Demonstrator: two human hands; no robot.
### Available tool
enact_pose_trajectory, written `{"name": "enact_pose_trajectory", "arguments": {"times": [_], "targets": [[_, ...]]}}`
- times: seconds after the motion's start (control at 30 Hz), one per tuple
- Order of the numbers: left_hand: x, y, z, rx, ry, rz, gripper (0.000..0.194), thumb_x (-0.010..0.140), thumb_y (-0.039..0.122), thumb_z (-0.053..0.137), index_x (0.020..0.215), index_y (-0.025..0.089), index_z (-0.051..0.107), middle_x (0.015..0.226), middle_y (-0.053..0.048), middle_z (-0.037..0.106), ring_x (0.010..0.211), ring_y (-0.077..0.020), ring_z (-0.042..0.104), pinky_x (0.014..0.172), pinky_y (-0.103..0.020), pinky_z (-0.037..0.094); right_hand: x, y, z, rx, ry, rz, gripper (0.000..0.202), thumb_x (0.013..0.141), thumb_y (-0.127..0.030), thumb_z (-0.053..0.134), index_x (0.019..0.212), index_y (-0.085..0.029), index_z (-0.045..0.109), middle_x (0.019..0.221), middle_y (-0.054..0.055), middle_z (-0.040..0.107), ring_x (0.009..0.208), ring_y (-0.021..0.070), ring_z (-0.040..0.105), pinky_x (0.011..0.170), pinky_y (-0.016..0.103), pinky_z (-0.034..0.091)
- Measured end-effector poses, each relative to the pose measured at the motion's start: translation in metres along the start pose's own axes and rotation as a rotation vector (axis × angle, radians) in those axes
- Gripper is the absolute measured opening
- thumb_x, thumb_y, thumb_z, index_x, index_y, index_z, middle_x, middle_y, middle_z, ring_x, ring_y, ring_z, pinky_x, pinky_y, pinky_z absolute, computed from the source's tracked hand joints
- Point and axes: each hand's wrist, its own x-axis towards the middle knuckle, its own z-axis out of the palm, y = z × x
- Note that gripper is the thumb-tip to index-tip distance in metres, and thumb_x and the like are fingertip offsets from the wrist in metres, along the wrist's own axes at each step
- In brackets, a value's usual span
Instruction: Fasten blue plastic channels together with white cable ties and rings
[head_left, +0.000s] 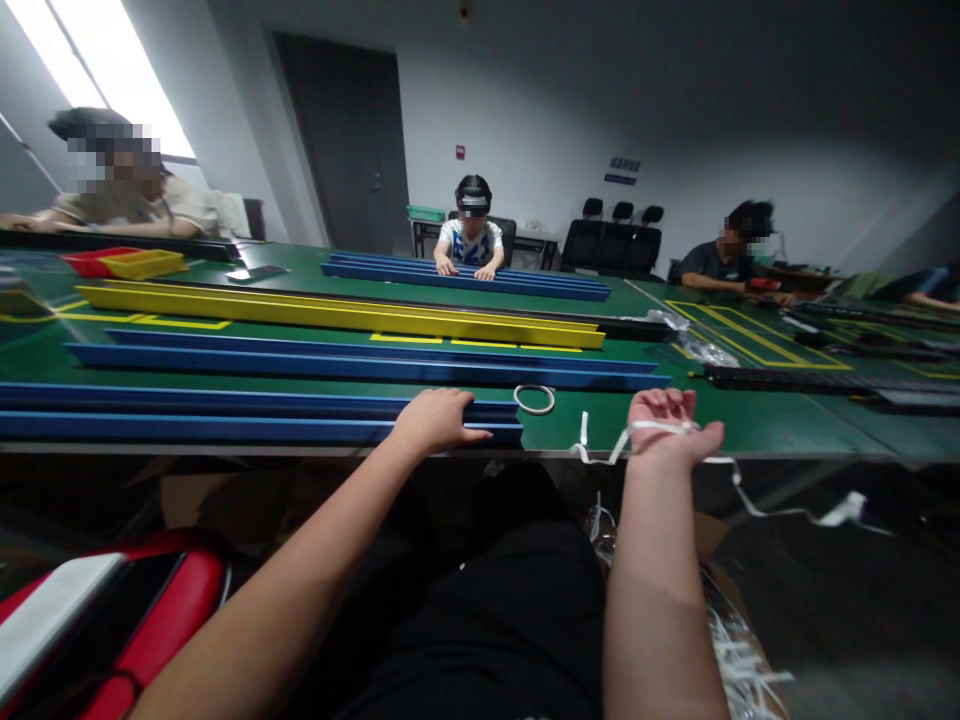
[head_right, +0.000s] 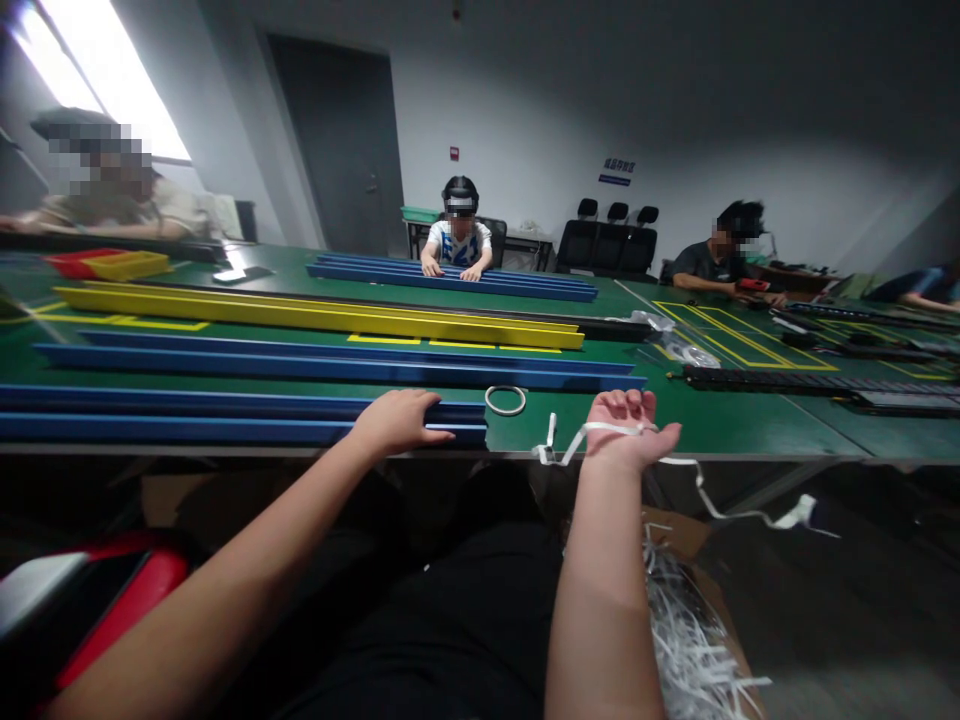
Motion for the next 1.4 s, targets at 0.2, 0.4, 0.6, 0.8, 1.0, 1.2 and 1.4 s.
{"name": "enact_pose_trajectory", "arguments": {"times": [0.2, 0.4, 0.6, 0.8, 1.0, 1.2, 1.4], "targets": [[-0.001, 0.000, 0.001, 0.004, 0.010, 0.004, 0.075, 0.071, 0.082, 0.045, 0.117, 0.024, 0.060, 0.111, -0.010, 0.068, 0.102, -0.0294, 0.063, 0.086, -0.037, 0.045, -0.013, 0.002, 0.016, -0.345, -0.200, 0.071, 0.032, 0.086, -0.047, 0.035, 0.074, -0.023, 0.051, 0.049, -0.009, 0.025, 0.035, 0.0082, 0.023, 0.035, 0.022, 0.024], [-0.001, 0.000, 0.001, 0.007, 0.012, 0.013, 0.074, 0.072, 0.082, 0.044, 0.115, 0.024, 0.061, 0.109, -0.010, 0.069, 0.101, -0.0295, 0.063, 0.085, -0.038, 0.045, -0.025, 0.000, 0.037, -0.555, -0.340, 0.288, 0.033, 0.084, -0.055, 0.059, 0.083, -0.024, 0.049, 0.050, -0.012, 0.025, 0.034, 0.0046, 0.021, 0.033, 0.017, 0.020], [0.001, 0.000, 0.001, -0.005, -0.004, 0.007, 0.075, 0.072, 0.082, 0.044, 0.117, 0.024, 0.060, 0.111, -0.010, 0.069, 0.103, -0.0300, 0.063, 0.087, -0.038, 0.044, -0.027, 0.002, 0.040, -0.711, -0.288, 0.158, 0.041, 0.080, -0.064, 0.059, 0.083, -0.024, 0.048, 0.058, -0.009, 0.046, 0.047, 0.0078, 0.049, 0.042, 0.019, 0.040], [0.000, 0.002, -0.003, -0.007, -0.026, -0.019, 0.074, 0.072, 0.081, 0.046, 0.117, 0.024, 0.060, 0.113, -0.009, 0.068, 0.105, -0.0290, 0.062, 0.088, -0.036, 0.044, -0.026, 0.005, 0.033, -1.204, -0.383, 0.106, 0.063, 0.084, -0.079, 0.027, 0.070, -0.022, 0.052, 0.039, -0.009, 0.030, 0.032, 0.0078, 0.024, 0.036, 0.022, 0.030], [-0.001, 0.003, -0.005, -0.008, -0.027, -0.005, 0.074, 0.072, 0.080, 0.047, 0.117, 0.023, 0.060, 0.112, -0.011, 0.068, 0.104, -0.0299, 0.062, 0.087, -0.038, 0.044, -0.029, 0.006, 0.027, -1.855, -0.596, -0.032, 0.067, 0.089, -0.073, 0.022, 0.060, -0.022, 0.055, 0.057, 0.001, 0.054, 0.055, 0.0136, 0.047, 0.052, 0.026, 0.033], [-0.001, 0.002, -0.005, -0.012, -0.025, -0.013, 0.075, 0.071, 0.080, 0.047, 0.118, 0.023, 0.061, 0.112, -0.011, 0.068, 0.104, -0.0298, 0.062, 0.087, -0.037, 0.044, -0.034, 0.007, 0.026, -1.962, -0.756, 0.135, 0.052, 0.090, -0.064, 0.039, 0.065, -0.022, 0.057, 0.055, -0.001, 0.053, 0.051, 0.0122, 0.044, 0.048, 0.025, 0.029], [-0.001, 0.001, -0.002, -0.012, -0.022, -0.001, 0.075, 0.072, 0.080, 0.046, 0.119, 0.023, 0.059, 0.113, -0.011, 0.068, 0.105, -0.0300, 0.062, 0.088, -0.038, 0.043, -0.048, 0.017, 0.026, -1.739, -0.824, 0.525, 0.027, 0.082, -0.047, 0.061, 0.077, -0.021, 0.055, 0.055, -0.005, 0.054, 0.044, 0.0107, 0.049, 0.042, 0.021, 0.036]]}}
